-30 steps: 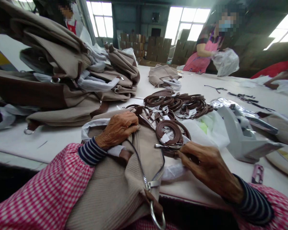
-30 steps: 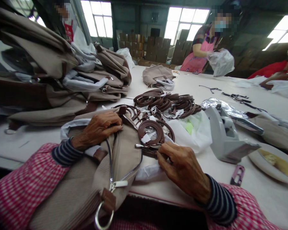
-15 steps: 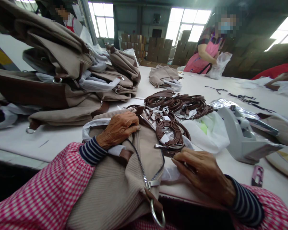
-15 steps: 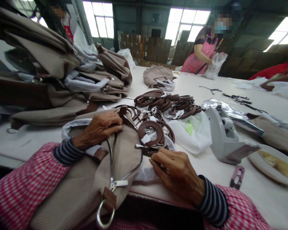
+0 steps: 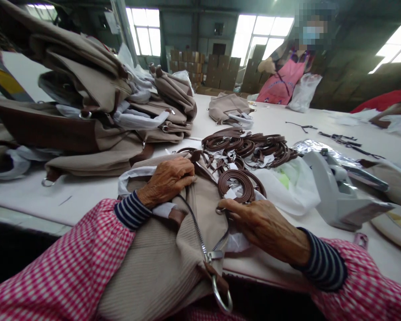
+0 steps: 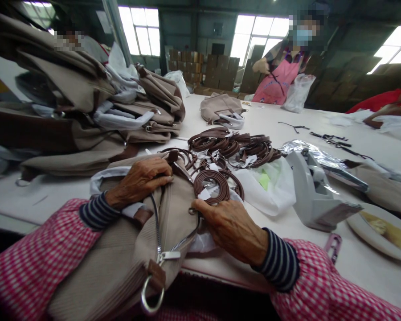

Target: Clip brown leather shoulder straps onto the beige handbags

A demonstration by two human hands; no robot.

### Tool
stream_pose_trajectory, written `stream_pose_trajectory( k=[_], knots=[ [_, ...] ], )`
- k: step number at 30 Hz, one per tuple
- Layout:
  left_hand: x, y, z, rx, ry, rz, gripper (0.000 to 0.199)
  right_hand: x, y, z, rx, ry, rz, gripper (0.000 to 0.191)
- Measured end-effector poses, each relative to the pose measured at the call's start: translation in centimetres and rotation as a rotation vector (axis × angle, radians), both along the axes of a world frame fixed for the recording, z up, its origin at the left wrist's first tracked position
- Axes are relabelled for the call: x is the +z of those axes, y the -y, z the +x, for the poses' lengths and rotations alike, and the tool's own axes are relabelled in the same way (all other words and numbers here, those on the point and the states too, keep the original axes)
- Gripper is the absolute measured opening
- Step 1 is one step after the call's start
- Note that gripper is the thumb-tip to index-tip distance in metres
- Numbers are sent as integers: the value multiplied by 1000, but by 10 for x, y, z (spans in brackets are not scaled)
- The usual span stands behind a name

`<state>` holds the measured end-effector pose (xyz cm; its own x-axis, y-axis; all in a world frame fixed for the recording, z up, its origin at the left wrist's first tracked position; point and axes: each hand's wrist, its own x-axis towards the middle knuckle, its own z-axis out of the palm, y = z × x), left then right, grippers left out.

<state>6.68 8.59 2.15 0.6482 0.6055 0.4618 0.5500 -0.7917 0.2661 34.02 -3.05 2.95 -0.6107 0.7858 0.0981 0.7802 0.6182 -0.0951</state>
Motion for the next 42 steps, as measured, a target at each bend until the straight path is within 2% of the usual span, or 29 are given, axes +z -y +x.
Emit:
stream_pose_trajectory(
  k=[2,7,15,19,26,31,34,38,42],
  knots=[
    [0,0,0,0,2,0,22,0,-1,0,-44,-61,-64,21],
    [0,1,0,0,13,-2,22,1,-4,2,-77,-241,-176,18],
    [0,1,0,-7,28,-23,24,-3,12,13,-80,-421,-170,26],
    [1,1,0,-5,27,-25,24,-6,19,18,-73,-445,-60,30],
    [1,1,0,-1,15,-14,23,-4,11,-1,11,-35,223,27],
    [3,2,0,29,-15,-23,21,-1,9,-14,54,87,365,24],
    [7,4,1,75,-15,-43,21,-1,6,-11,111,58,474,24],
    [12,4,1,120,23,-99,22,5,-5,-3,250,-106,630,23],
    [13,2,2,140,54,-150,20,14,-23,-10,305,-260,628,21]
  ],
)
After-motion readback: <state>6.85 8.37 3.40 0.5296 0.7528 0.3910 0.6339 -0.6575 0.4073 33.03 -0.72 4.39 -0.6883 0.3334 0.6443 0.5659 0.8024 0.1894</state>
